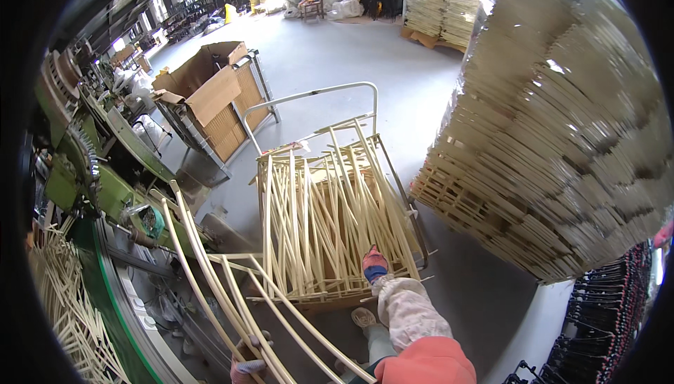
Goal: The person repeatedly picks up small wooden chair frames from a green conveyor belt and places them into a metal cart. The person handles the frames by hand, moving them from the belt to the cart in a repetitive cycle throughout the clip.
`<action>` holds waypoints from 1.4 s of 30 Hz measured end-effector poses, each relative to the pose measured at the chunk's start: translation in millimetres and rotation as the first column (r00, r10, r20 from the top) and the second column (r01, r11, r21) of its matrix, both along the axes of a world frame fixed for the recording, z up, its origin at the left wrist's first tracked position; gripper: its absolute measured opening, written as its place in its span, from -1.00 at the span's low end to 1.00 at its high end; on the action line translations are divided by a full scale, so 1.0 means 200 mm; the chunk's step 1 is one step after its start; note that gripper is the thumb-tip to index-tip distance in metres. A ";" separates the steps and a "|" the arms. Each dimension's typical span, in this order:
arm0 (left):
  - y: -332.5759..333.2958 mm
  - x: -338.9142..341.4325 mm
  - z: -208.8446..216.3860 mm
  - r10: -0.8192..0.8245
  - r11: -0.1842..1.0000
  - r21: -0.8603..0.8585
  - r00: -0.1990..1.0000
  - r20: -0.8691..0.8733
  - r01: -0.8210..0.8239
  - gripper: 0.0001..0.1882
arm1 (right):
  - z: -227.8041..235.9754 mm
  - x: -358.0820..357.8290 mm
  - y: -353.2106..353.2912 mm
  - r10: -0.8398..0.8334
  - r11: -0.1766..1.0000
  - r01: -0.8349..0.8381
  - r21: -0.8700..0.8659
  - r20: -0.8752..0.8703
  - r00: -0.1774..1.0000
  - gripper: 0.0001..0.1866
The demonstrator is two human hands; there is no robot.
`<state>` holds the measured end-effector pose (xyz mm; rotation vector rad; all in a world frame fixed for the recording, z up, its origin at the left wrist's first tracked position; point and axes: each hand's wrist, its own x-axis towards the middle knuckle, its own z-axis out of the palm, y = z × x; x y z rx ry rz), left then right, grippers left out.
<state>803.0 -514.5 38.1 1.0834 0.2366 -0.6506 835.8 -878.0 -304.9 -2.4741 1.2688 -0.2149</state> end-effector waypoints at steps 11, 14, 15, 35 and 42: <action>-0.13 0.16 -0.17 -0.088 0.990 -0.117 0.991 -0.097 0.076 -0.52 | -0.21 0.26 -0.30 -0.129 0.991 0.112 -0.071 -0.344 0.930 -0.58; -0.13 0.15 -0.16 -0.053 0.989 -0.142 0.992 -0.112 0.037 -0.51 | 0.09 0.22 0.03 0.239 0.967 -0.248 -0.055 -0.142 0.961 -0.56; -0.13 0.15 -0.16 -0.070 0.991 -0.125 0.990 -0.123 0.054 -0.51 | 0.24 0.20 0.10 0.566 0.823 -0.555 0.122 -0.092 0.819 -0.55; -0.17 0.26 0.00 -0.185 0.983 0.005 0.974 0.134 0.186 -0.63 | 1.19 0.01 0.43 -0.345 0.079 -0.790 0.608 0.761 0.550 -0.71; -0.63 0.57 -0.30 -0.329 0.898 -0.252 0.932 0.154 0.359 -0.65 | 0.94 0.00 -0.11 -0.653 -0.175 -0.689 0.704 0.440 0.616 -0.88</action>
